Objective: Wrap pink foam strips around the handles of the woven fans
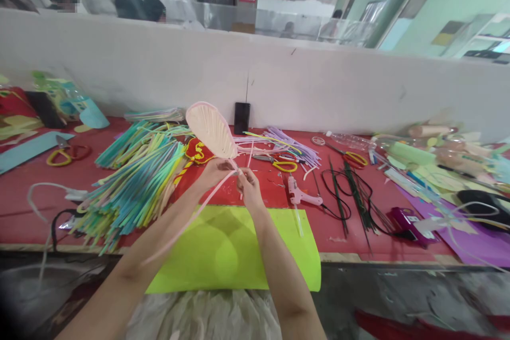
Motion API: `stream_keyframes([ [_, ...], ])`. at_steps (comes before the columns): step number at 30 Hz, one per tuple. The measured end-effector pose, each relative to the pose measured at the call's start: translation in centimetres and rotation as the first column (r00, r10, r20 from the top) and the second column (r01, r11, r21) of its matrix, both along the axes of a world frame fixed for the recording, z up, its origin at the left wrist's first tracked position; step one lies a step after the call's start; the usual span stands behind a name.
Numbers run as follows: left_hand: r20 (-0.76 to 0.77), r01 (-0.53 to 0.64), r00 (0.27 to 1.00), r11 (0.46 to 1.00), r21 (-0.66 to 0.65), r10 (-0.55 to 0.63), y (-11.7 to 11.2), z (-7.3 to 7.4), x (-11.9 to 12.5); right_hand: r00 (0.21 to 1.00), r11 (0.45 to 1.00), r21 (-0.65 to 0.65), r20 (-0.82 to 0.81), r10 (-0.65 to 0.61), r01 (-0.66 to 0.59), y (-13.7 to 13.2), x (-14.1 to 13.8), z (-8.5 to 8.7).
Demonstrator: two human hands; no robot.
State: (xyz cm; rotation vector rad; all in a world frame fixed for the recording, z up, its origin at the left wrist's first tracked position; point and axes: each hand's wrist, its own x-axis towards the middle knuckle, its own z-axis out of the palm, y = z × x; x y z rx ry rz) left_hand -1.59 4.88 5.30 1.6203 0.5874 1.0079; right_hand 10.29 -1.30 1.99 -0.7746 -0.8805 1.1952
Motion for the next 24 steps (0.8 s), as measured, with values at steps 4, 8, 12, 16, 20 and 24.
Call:
stream_keyframes([
  [4,-0.003,0.020,1.000,0.999,-0.047,-0.020,0.3,-0.8,0.4,0.998,1.000,0.001,0.060,-0.009,0.009,0.2,0.4,-0.7],
  [8,-0.061,0.036,0.997,0.994,-0.101,-0.043,0.5,-0.7,0.1,0.986,1.000,-0.006,0.167,-0.016,0.017,0.2,0.9,-0.9],
  [12,-0.078,0.016,0.997,0.994,-0.110,-0.025,0.3,-0.5,-0.2,0.959,0.999,-0.006,0.281,-0.036,0.039,0.1,1.1,-0.6],
  [16,-0.084,0.000,0.996,0.994,-0.109,-0.009,0.2,-0.4,-0.2,0.959,1.000,0.005,0.283,-0.002,0.001,0.1,1.2,-0.7],
  [20,-0.069,0.021,0.997,0.994,-0.104,-0.028,0.4,-0.5,-0.3,0.972,0.999,0.015,0.230,0.045,-0.050,0.1,1.1,-1.0],
  [24,-0.084,0.009,0.996,0.994,-0.113,-0.019,0.3,-0.6,-0.4,0.970,0.999,0.002,0.241,0.043,-0.045,0.2,1.0,-0.9],
])
